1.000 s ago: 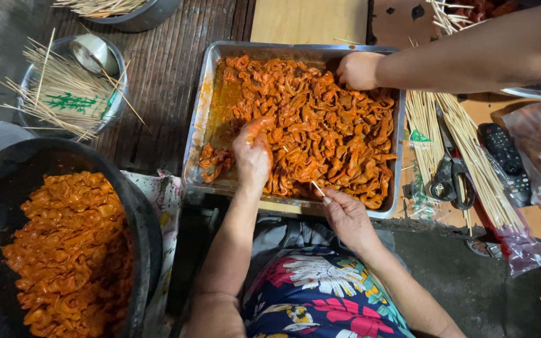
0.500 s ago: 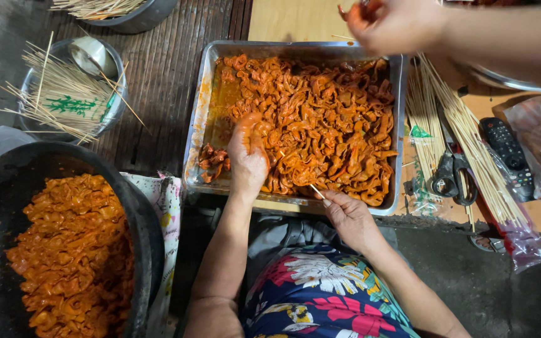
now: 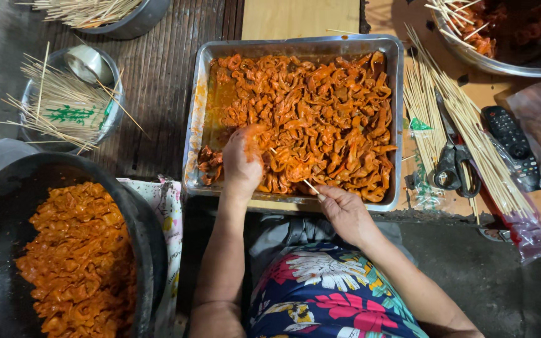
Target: The person skewers pieces of marinated meat onto wooden sticks by hand and places the finished skewers into a metal bowl.
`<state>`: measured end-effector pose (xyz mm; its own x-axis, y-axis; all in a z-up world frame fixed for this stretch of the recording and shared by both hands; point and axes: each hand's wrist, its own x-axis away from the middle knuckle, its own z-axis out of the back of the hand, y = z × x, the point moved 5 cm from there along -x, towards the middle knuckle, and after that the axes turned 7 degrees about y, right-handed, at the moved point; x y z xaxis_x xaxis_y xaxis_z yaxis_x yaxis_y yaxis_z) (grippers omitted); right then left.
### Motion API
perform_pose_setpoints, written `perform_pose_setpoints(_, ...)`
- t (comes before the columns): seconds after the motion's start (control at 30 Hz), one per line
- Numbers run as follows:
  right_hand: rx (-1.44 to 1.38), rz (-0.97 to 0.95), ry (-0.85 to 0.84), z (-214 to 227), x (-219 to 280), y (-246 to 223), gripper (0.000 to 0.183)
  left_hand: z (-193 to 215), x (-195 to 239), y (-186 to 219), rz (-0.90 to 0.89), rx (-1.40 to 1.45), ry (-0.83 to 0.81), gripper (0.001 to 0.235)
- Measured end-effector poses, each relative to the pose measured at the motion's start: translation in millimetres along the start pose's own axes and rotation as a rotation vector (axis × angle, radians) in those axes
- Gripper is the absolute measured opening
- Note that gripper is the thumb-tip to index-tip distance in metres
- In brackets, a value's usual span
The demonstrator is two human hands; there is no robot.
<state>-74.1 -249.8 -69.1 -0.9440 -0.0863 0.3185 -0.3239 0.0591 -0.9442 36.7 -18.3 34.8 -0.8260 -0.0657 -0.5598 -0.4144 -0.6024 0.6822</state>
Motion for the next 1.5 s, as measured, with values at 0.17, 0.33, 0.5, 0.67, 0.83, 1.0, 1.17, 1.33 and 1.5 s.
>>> perform_pose_setpoints(0.17,-0.004,-0.042,0.007,-6.7,-6.0,1.6,0.025,-1.1,-2.3,-20.8,0.0,0.048,-0.074,0.03)
perform_pose_setpoints(0.33,0.01,-0.022,-0.019,-9.5,-6.2,-2.4,0.027,-12.0,12.7,-52.8,0.511,0.401,-0.124,0.027)
perform_pose_setpoints(0.5,-0.041,-0.064,-0.014,-10.4,-11.1,1.8,0.028,-19.8,8.4,-67.3,0.566,0.561,-0.152,0.033)
perform_pose_setpoints(0.67,-0.331,-0.09,-0.055,-19.7,-16.8,6.8,0.021,-30.6,27.4,-45.8,1.004,0.767,0.089,0.042)
perform_pose_setpoints(0.83,-0.307,-0.106,-0.018,-29.8,-22.6,-9.0,0.019,-88.5,49.4,-10.2,1.004,1.084,0.163,0.036)
perform_pose_setpoints(1.0,-0.132,-0.005,-0.044,-32.6,-21.2,-21.1,0.026,-104.3,47.0,-3.6,0.961,1.132,0.286,0.028)
perform_pose_setpoints(1.17,-0.1,-0.011,-0.029,-28.8,-22.5,-25.6,0.02,-99.2,27.6,4.0,1.004,1.156,0.276,0.023)
perform_pose_setpoints(1.33,-0.127,0.062,-0.036,-29.1,-10.7,-19.8,0.016,-96.3,22.0,0.1,0.872,1.081,0.287,0.026)
perform_pose_setpoints(1.5,-0.19,-0.01,-0.01,-26.0,-6.3,-11.2,0.019,-91.4,12.6,16.0,0.782,1.121,0.392,0.041)
